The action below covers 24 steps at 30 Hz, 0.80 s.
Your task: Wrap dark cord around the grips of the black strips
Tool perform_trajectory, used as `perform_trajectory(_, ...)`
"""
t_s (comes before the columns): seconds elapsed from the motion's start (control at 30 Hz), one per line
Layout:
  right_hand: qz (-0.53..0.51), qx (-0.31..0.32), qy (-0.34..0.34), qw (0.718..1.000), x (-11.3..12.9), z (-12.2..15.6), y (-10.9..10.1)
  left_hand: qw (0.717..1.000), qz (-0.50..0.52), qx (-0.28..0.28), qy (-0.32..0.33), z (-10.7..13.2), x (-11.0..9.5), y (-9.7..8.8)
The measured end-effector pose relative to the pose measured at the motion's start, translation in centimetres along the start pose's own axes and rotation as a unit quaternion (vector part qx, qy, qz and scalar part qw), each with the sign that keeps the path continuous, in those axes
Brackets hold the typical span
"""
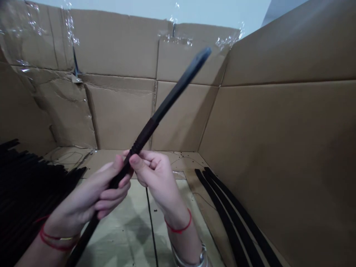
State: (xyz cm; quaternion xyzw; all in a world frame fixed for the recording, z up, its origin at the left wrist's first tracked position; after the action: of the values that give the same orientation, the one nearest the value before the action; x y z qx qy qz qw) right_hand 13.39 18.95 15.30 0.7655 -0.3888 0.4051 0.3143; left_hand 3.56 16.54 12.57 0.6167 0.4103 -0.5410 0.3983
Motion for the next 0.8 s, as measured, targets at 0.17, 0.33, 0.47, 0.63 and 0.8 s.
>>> perform_trajectory(0.17,-0.008,-0.115,-0.058,0.992,0.4,0.2,-0.6,0.980,-0.102,-0.123,0.122,0.7,-0.9,-0.7)
perform_trajectory(0.33,0.030,-0.061,-0.049,0.996,0.6,0.6,0.6,0.997,-0.050,0.037,0.048,0.2,0.2,0.1)
perform_trajectory(0.47,0.029,-0.099,-0.063,0.993,0.6,0.6,0.2,0.976,-0.124,-0.137,0.119,0.4,-0.7,-0.9)
perform_trajectory(0.63,-0.010,-0.091,-0.044,0.995,0.0,0.2,-0.2,0.987,-0.090,-0.057,0.121,0.6,-1.0,0.0)
perform_trajectory(0.8,0.004,-0.053,-0.042,0.998,0.0,0.1,0.0,0.997,0.023,0.024,0.066,-0.4,0.1,0.5)
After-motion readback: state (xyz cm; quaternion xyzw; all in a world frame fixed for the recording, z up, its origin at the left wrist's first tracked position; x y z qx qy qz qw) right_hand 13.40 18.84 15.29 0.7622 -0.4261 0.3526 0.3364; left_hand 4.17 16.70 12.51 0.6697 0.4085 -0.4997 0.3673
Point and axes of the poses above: each hand's wrist, its own z-axis away from the middle knuckle, its own y-axis out of the palm, x = y × z, the point moved 4 cm from there along -z, towards the middle knuckle, and after that the axes turned 3 degrees about x, right-handed, at the moved point
